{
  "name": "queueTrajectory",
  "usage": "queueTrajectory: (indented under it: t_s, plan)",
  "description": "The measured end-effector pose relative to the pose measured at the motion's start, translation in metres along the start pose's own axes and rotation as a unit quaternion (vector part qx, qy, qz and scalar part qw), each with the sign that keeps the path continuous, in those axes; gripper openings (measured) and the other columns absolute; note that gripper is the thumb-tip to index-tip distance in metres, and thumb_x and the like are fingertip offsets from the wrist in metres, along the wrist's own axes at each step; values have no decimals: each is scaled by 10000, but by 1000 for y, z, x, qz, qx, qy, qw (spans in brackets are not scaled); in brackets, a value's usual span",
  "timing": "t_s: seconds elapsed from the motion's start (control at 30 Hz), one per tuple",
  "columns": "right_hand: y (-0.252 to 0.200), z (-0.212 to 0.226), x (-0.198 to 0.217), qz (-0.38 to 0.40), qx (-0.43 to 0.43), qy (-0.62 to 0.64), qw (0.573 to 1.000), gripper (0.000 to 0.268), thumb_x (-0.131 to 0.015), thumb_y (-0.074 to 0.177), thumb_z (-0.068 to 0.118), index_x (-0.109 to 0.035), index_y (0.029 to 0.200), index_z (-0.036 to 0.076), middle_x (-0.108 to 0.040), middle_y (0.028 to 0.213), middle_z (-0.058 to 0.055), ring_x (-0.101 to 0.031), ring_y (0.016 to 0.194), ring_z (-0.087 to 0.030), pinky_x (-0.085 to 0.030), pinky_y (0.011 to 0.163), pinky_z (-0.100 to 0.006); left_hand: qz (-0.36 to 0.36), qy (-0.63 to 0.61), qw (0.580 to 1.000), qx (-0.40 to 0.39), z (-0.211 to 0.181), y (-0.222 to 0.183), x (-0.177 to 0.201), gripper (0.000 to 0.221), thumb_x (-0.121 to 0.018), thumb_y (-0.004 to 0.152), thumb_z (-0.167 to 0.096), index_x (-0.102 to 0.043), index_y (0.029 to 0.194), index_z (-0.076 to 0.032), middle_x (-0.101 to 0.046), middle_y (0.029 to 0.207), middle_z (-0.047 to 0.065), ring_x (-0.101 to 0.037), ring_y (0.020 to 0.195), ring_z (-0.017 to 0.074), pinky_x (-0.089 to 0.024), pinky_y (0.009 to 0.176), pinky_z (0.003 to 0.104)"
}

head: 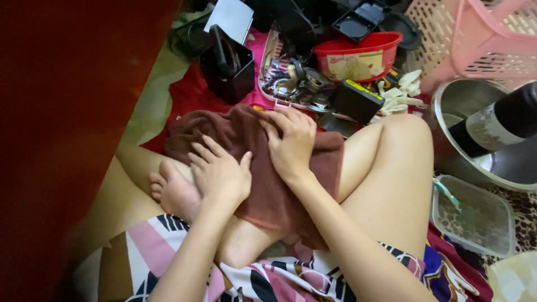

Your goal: Cleaning an electronic device using a toothbrush and a cloth, followed by maintenance using a screwdriver.

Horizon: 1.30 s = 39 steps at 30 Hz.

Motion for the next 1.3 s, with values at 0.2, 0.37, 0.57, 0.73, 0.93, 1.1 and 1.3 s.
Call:
queueTrajectory:
  t_s: [0.2, 0.37, 0.57, 0.73, 0.93, 1.1, 1.3]
  plan:
    - [1, -4, -62, 12, 68, -57, 996, 220, -500, 869, 174, -594, 1067, 153, -598, 1111, -94, -531, 1086, -264, -383, 905, -400, -109, -104, 988, 13, 1, 36, -13, 716, -458, 878, -446, -253, 1280, 109, -469, 1062, 259, -589, 850, 445, -486, 720, 517]
    - [-12, 7, -65, 35, 131, -77, 988, 268, -479, 835, 183, -583, 1072, 113, -613, 1049, -71, -557, 1019, -231, -359, 918, -388, -139, -66, 988, -3, 13, 65, -34, 629, -354, 907, -521, -390, 1155, 56, -562, 920, 189, -629, 704, 401, -508, 619, 500]
    - [28, 2, -65, 194, 126, -82, 970, 379, -347, 857, 402, -548, 723, 110, -597, 671, -108, -617, 695, -312, -442, 668, -441, -143, -101, 984, 34, 1, 44, -21, 526, -321, 927, -404, -359, 1191, 49, -509, 970, 176, -596, 778, 401, -477, 638, 509]
    - [49, -5, -79, 369, -31, -85, 925, 654, -230, 857, 559, -630, 657, 82, -632, 680, -195, -629, 781, -419, -461, 681, -512, -229, -10, 971, -66, -12, 39, -19, 560, -433, 865, -203, -257, 1282, 127, -375, 1206, 262, -421, 1115, 395, -338, 929, 483]
    - [16, 4, -68, 245, -9, -125, 961, 536, -253, 910, 457, -577, 664, 108, -611, 636, -156, -640, 682, -369, -484, 620, -474, -188, -17, 980, -61, 12, 72, -27, 567, -342, 933, -380, -354, 1246, 93, -560, 905, 201, -622, 642, 369, -502, 527, 483]
    - [-1, 1, -59, 40, 203, -182, 961, 300, -402, 869, 339, -524, 773, 83, -521, 690, -91, -569, 678, -277, -444, 629, -363, -89, -124, 988, -25, 26, 86, -36, 629, -256, 899, -589, -475, 1106, -37, -626, 798, 217, -615, 742, 458, -468, 637, 558]
    - [31, 5, -53, 339, 55, -96, 934, 528, -227, 911, 437, -530, 820, 14, -624, 777, -217, -626, 760, -413, -474, 675, -513, -168, -47, 984, -39, 22, 82, -33, 488, -304, 949, -478, -498, 976, -31, -639, 705, 190, -637, 626, 404, -496, 581, 486]
Point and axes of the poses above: each hand's wrist, its own y-axis towards the middle knuckle, its own x-axis out of the back of the hand, z = x × y, the point moved 2 cm from there along y, towards the middle knuckle
